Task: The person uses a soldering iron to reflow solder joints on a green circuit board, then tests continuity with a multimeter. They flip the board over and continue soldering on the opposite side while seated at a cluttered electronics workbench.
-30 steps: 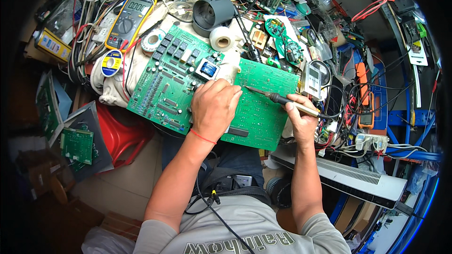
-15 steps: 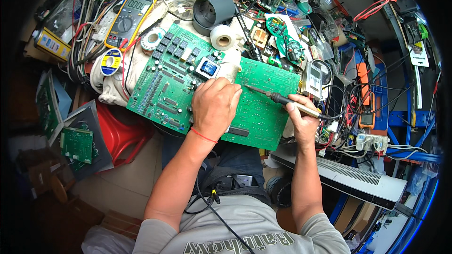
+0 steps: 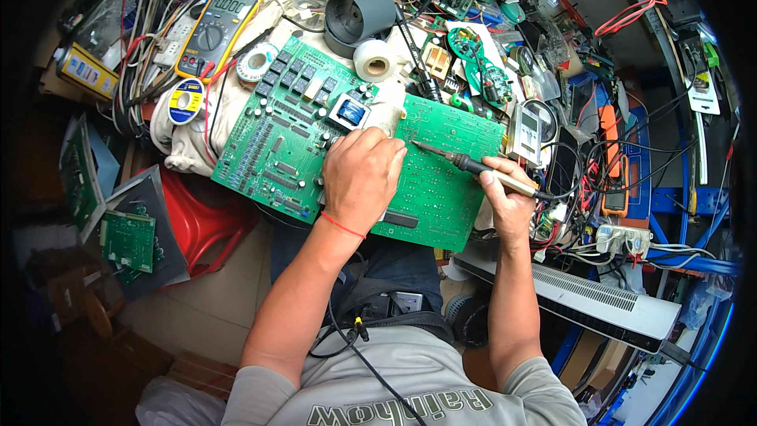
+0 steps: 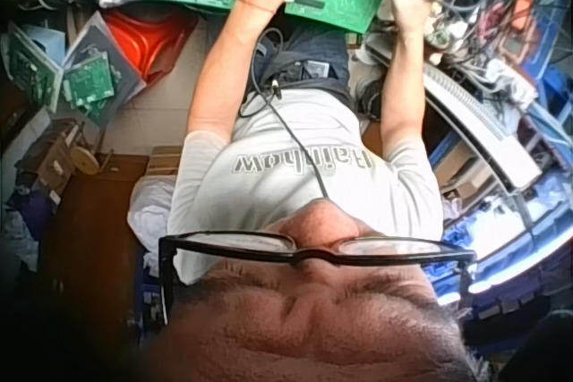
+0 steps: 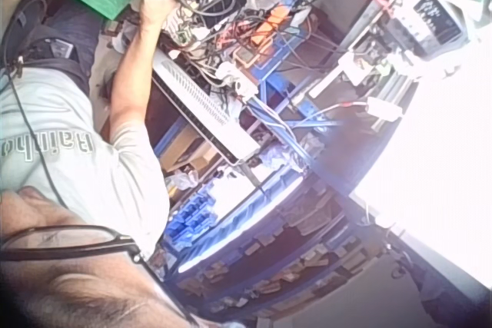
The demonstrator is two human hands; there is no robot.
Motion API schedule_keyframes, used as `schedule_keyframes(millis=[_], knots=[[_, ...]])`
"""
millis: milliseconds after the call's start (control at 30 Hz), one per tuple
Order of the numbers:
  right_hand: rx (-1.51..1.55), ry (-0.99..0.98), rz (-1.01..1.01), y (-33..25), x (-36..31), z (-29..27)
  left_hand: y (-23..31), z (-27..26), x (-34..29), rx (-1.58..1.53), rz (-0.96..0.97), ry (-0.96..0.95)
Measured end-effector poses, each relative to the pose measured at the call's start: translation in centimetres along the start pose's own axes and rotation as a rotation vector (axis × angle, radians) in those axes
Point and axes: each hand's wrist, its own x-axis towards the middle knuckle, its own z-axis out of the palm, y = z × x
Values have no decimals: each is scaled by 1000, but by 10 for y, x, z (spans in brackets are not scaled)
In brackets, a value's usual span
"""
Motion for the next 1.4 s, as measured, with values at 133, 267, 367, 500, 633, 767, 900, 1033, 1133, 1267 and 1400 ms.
schedule_keyframes(millis=[133,267,367,500,633,767,900,1033,1133,1267,1400], knots=[[-24,-15,-27,-1,1,-1,0,-1,0,1,4,-9],[-23,-23,-33,-3,1,-1,0,-1,0,5,0,-10],[-23,-26,-39,-3,1,-2,0,-1,0,5,0,-7],[36,2,-30,1,-2,-3,0,-2,0,-9,-2,-7],[105,87,-19,5,-3,-4,0,-2,0,-17,-8,-6],[49,45,-73,2,-1,-3,-1,-1,0,-13,-8,-3],[-39,-1,-131,-7,1,-1,-1,-2,0,-18,-8,-5],[-70,-16,-142,-12,4,2,-1,-1,0,-23,-11,-2],[-59,-14,-136,-13,4,3,-1,-1,0,-23,-14,-2],[-61,-27,-108,-14,4,2,-1,1,0,-14,-17,0],[-46,-39,-80,-14,7,0,-2,1,-1,-9,-11,0]])
